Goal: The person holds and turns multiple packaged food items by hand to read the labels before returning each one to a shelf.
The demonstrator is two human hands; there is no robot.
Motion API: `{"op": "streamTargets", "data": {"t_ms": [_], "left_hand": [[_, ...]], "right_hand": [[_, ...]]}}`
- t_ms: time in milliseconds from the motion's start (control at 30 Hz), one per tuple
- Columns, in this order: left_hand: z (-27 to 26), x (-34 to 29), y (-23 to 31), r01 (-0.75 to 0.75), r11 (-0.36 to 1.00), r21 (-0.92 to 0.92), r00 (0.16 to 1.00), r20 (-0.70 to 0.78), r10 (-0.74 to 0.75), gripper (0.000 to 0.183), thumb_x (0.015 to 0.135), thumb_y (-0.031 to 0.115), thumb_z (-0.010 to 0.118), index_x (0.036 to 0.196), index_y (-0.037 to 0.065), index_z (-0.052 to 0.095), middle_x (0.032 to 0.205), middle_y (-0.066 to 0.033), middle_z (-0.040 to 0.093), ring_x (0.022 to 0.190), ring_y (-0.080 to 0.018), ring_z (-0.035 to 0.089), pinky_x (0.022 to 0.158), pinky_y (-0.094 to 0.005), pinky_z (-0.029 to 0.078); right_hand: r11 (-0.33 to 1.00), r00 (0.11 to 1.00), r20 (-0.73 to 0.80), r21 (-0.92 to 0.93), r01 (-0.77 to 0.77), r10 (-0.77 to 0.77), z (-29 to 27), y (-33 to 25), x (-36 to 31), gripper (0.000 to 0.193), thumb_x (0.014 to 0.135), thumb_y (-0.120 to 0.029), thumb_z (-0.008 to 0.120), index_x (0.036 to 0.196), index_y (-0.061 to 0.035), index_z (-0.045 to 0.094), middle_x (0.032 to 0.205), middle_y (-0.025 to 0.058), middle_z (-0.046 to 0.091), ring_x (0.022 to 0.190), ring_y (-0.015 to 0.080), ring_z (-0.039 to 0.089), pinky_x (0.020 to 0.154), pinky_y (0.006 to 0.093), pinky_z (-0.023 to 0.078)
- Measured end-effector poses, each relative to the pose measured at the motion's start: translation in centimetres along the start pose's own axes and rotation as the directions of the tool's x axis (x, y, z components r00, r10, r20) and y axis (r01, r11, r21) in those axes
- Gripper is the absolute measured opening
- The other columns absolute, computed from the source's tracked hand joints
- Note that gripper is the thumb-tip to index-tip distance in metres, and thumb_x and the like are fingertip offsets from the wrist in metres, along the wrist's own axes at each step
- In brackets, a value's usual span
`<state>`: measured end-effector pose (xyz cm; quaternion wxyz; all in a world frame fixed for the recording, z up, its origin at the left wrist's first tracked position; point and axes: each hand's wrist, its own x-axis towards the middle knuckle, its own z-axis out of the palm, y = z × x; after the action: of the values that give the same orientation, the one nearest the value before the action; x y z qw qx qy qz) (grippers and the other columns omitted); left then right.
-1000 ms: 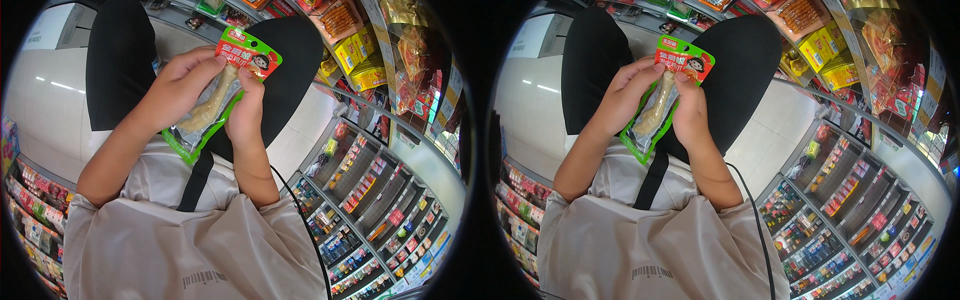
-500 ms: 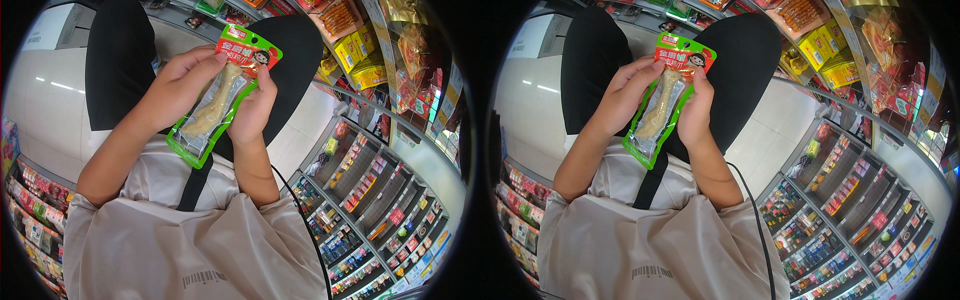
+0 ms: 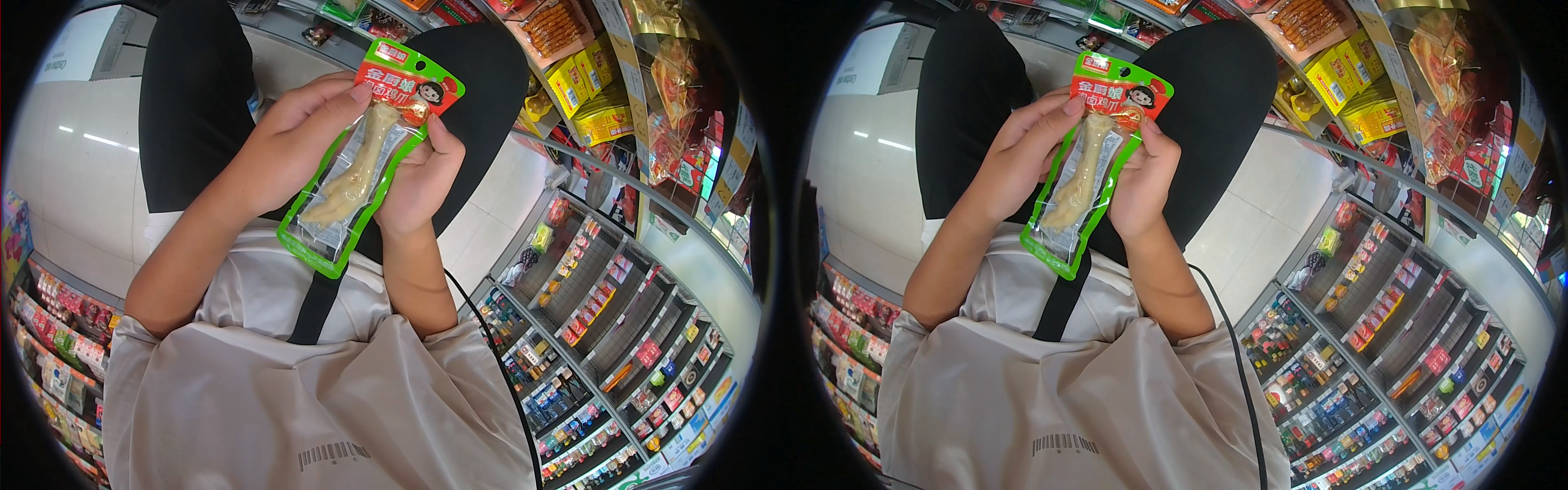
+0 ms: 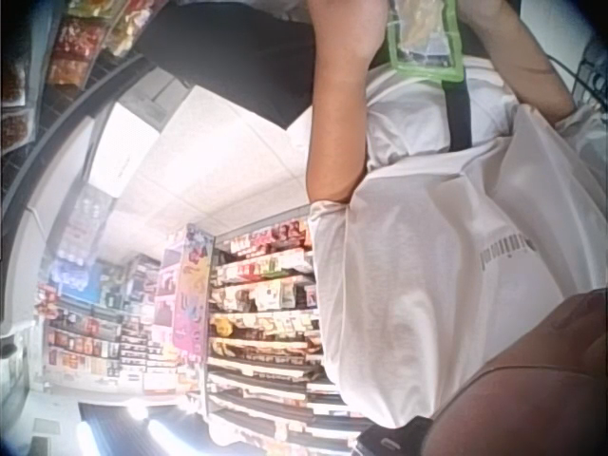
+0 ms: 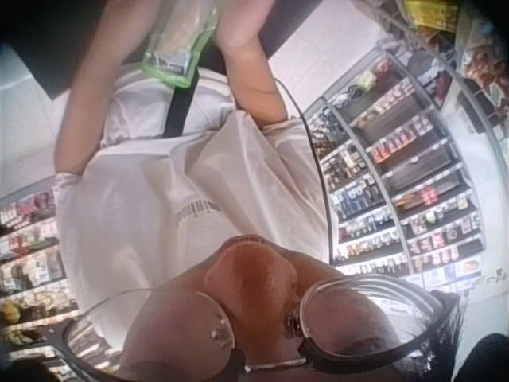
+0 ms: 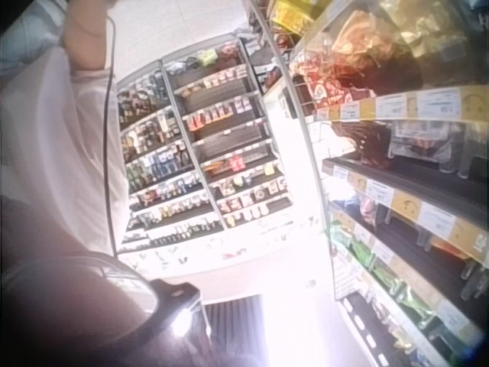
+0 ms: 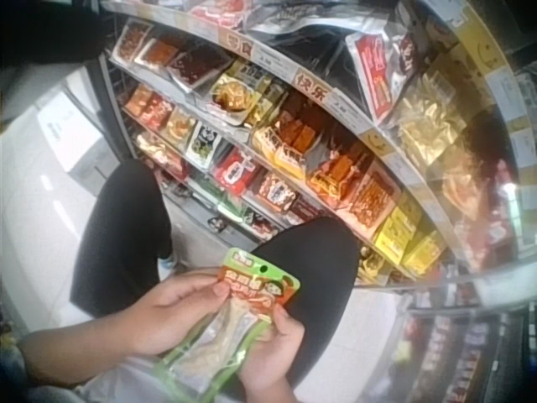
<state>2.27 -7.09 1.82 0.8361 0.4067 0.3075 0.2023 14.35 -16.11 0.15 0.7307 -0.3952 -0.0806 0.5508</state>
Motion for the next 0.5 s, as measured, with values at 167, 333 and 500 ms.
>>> {"op": "streamTargets", "data": {"t_ms": [167,333,500], "left_hand": [[-0.12,-0.10,-0.04,-0.022,1.000,-0.006,1.000,0.022,0.022,0.036,0.102,0.026,0.049,0.119,-0.004,0.059,0.113,-0.0040,0.059,0.105,-0.0089,0.054,0.094,-0.0234,0.040],[-0.16,-0.13,-0.13,-0.040,0.999,-0.003,0.999,0.033,0.040,0.037,0.102,0.027,0.049,0.119,-0.005,0.059,0.113,-0.0040,0.059,0.105,-0.0091,0.053,0.094,-0.0229,0.040],[-0.16,0.02,-0.38,-0.054,0.998,0.023,0.999,0.006,0.054,0.034,0.102,0.024,0.050,0.118,-0.004,0.060,0.112,-0.0040,0.059,0.104,-0.0093,0.054,0.093,-0.0235,0.040]], "right_hand": [[1.000,1.000,-0.011,0.017,-0.016,0.016,-0.17,-0.02,0.00,0.050,0.096,-0.038,0.034,0.124,-0.0016,0.053,0.124,0.0127,0.061,0.114,0.0242,0.055,0.104,0.0372,0.037],[0.998,0.997,0.078,0.063,-0.025,0.020,-0.23,-0.14,-0.08,0.049,0.096,-0.038,0.034,0.123,-0.0020,0.054,0.123,0.0128,0.061,0.114,0.0244,0.056,0.104,0.0371,0.037],[0.999,0.999,0.021,0.000,-0.033,0.033,-0.01,-0.04,0.07,0.052,0.095,-0.039,0.034,0.125,-0.0010,0.053,0.125,0.0130,0.060,0.115,0.0249,0.055,0.104,0.0377,0.037]]}}
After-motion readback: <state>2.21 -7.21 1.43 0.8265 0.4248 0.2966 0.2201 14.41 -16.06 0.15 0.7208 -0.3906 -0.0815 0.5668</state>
